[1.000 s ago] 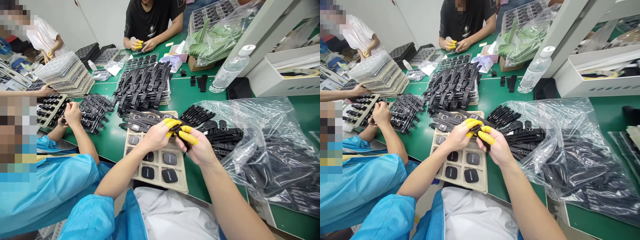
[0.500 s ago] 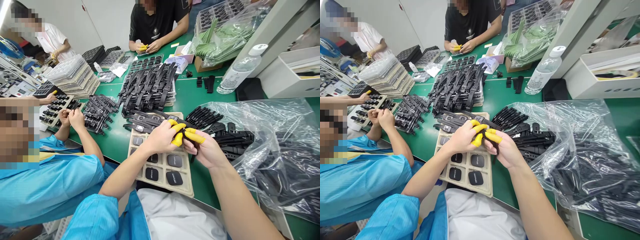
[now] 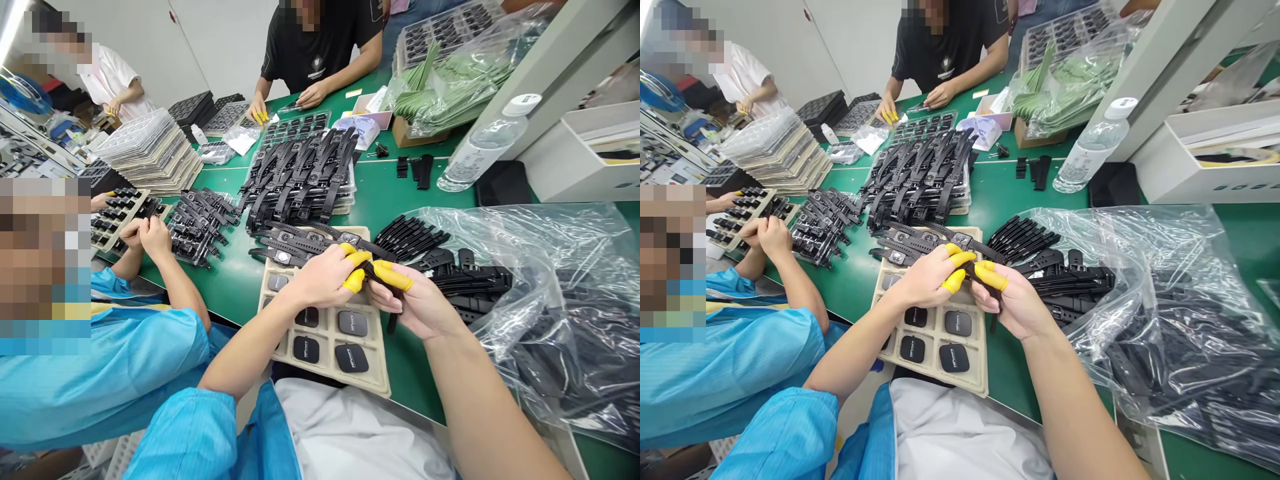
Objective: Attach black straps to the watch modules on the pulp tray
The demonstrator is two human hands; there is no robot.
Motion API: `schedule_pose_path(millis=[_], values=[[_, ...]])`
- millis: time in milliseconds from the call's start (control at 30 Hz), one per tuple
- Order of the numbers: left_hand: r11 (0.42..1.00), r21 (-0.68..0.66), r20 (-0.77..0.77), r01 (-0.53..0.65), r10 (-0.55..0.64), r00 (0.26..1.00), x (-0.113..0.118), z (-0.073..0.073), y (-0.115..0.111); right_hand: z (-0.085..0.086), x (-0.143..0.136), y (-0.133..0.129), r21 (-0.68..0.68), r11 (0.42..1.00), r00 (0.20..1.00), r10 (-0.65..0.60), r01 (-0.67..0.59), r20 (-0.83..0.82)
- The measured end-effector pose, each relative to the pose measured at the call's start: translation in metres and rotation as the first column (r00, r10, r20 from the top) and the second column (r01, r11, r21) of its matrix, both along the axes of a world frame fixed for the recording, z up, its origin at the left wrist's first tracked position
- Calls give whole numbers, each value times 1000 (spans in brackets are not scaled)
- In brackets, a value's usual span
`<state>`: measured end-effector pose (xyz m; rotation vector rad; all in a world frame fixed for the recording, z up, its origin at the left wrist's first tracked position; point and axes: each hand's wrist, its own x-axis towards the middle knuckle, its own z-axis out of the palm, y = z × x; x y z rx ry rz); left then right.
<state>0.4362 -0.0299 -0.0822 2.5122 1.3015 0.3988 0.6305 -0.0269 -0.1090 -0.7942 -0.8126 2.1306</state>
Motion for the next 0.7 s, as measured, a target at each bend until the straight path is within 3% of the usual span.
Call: schedule_pose_path(millis=[433, 567, 700], values=[[999, 46, -200, -17, 26, 980, 4, 3, -3, -4, 1, 1, 37, 999, 998, 14, -16, 63], [1000, 9, -173, -18, 19, 985, 3, 5, -2, -5, 1, 1, 53, 999, 994, 1, -7, 106], [999, -40, -52, -17, 14, 999, 0, 2, -1, -7, 0, 0, 48, 999, 993, -13, 7, 116]])
